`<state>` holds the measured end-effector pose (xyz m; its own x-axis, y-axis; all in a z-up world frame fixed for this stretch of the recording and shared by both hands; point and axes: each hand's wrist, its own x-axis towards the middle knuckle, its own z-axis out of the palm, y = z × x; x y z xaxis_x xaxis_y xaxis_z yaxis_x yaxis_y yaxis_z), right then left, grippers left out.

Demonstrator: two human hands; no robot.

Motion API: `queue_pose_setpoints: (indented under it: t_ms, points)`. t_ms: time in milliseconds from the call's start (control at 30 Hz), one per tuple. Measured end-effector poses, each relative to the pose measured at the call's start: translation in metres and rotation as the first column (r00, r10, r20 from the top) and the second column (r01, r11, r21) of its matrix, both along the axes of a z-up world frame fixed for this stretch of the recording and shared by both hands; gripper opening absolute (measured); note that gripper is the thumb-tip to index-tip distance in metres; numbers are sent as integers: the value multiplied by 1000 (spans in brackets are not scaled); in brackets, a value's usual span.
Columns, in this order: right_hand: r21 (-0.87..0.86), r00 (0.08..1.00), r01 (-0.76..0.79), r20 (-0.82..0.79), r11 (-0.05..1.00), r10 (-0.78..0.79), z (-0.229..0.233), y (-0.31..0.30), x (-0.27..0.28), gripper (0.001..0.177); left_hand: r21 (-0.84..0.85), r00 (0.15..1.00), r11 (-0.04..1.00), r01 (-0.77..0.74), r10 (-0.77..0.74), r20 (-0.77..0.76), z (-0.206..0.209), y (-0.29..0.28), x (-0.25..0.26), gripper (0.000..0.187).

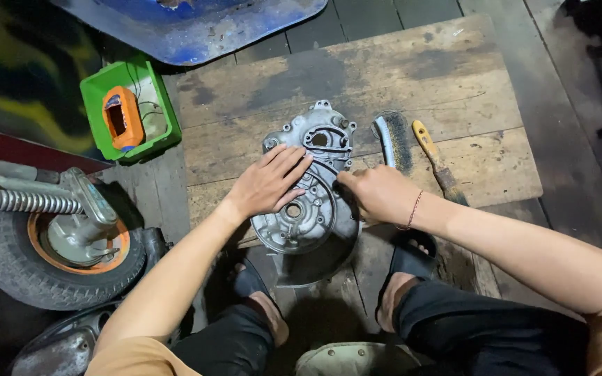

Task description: The person sits on the floor and cleans a metallic engine casing using a wire brush and a metal rod. They scrub the surface and crevices of the part, occasionally rotating it to access different areas.

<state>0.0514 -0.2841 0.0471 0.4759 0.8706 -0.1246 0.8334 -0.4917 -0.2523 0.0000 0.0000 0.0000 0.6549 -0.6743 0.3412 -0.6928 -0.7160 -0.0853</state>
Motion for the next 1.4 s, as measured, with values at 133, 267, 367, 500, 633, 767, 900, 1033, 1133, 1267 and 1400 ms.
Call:
queue_pose_setpoints:
  t_ms: [133, 267, 367, 500, 633, 767, 900, 1033, 1133, 1267, 1400]
  points:
    - [-29, 996, -68, 48, 997, 70, -19, 2, -15, 38, -18, 1000, 1000, 0, 0, -7, 0, 2, 0, 63]
    - [4, 998, -54, -14, 999, 54, -22, 1, -9, 40, -50, 1000, 999, 19, -19, -9, -2, 1, 0, 62]
    - [-15, 999, -43, -9, 999, 43, -11, 5, -12, 40, -57, 1000, 998, 14, -14, -9, -2, 2, 2, 62]
    - [21, 1000, -3, 31, 1000, 2, -13, 3, -6, 42, -50, 1000, 999, 12, -13, -16, 0, 1, 2, 63]
    - [-45, 998, 2, -57, 999, -5, -9, 5, -11, 51, -63, 1000, 998, 25, -26, -8, 1, 1, 0, 62]
    - [22, 999, -14, -40, 1000, 14, -26, 0, -13, 45, -64, 1000, 998, 25, -25, -3, 1, 0, 2, 62]
    - [111, 994, -53, -85, 992, 63, -21, 5, -8, 37, -60, 1000, 998, 14, -14, 4, 1, -1, 1, 62]
    - [151, 989, -26, 146, 988, 4, -45, 0, -13, 33, -55, 999, 998, 31, -31, 9, 7, -2, 3, 60]
    - [8, 989, -32, -145, 999, 32, -38, 10, -18, 36, -58, 1000, 998, 6, -6, -13, 5, -1, -1, 61]
    - [55, 1000, -6, 1, 998, 6, -35, 7, -13, 38, -27, 1000, 1000, 13, -13, -7, 3, -2, 2, 62]
    - [102, 987, -66, -137, 993, 80, -50, 17, -20, 42, -39, 1000, 999, 1, -2, -8, 3, -1, 1, 61]
